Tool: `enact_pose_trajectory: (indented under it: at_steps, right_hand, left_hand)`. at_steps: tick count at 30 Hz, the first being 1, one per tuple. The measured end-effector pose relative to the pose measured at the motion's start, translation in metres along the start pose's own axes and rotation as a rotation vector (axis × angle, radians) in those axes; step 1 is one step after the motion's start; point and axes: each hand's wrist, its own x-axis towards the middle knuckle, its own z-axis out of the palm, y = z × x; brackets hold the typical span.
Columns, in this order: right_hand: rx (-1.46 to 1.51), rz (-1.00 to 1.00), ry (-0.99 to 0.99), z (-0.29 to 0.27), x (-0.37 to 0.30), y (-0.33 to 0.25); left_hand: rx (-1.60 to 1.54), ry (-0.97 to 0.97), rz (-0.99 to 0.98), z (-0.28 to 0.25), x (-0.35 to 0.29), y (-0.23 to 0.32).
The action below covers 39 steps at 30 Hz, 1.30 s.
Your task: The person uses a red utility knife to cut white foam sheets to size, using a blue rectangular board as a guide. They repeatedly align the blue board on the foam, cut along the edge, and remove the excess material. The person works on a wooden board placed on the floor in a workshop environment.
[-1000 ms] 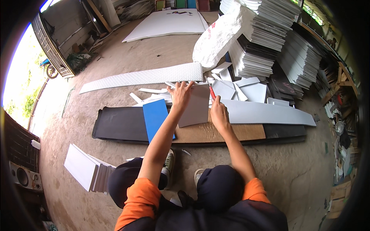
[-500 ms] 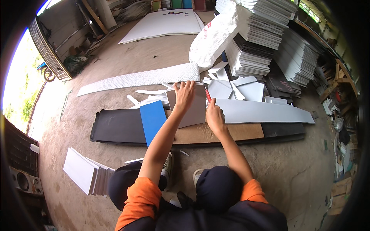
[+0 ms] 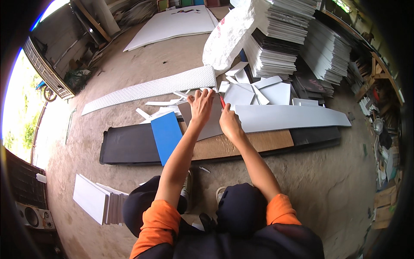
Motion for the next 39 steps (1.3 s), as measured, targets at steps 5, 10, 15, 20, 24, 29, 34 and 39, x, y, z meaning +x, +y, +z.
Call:
enact_pose_trajectory:
  at_steps: [5,10,15,20,24,29,34,39]
  right_hand:
    - [0.029,-0.022,0.043,-0.002,0.001,-0.001]
    - [0.054,-0.075,0.031,-0.005,0.012,-0.007]
    - [0.012,-0.066,-0.007,-0.004,0.017,-0.023]
    - [-0.004,-0.032,-0.025,0.005,0.014,-0.025]
    - [0.062,-0.038,-0.005,0.007,0.016,-0.021]
    - [0.005,-0.061,0.029,0.006,0.008,-0.023]
    - [0.001,-0.060,0.004,-0.002,-0.002,-0.023]
    - [-0.031,-0.057,-0.033,-0.002,-0.001,-0.021]
  left_hand:
    - [0.060,-0.204,0.059,-0.002,0.015,-0.006]
    - [-0.025,-0.439,0.185,-0.001,0.041,-0.038]
    - [-0.039,-0.279,0.242,-0.007,0.040,-0.057]
    - [-0.150,-0.364,0.183,-0.004,0.036,-0.061]
    - [-0.096,-0.316,0.195,0.000,0.033,-0.058]
    - [-0.102,-0.297,0.212,0.002,0.031,-0.060]
    - [-0.077,-0.334,0.197,-0.005,0.032,-0.056]
    - [-0.018,-0.426,0.190,-0.013,0.034,-0.054]
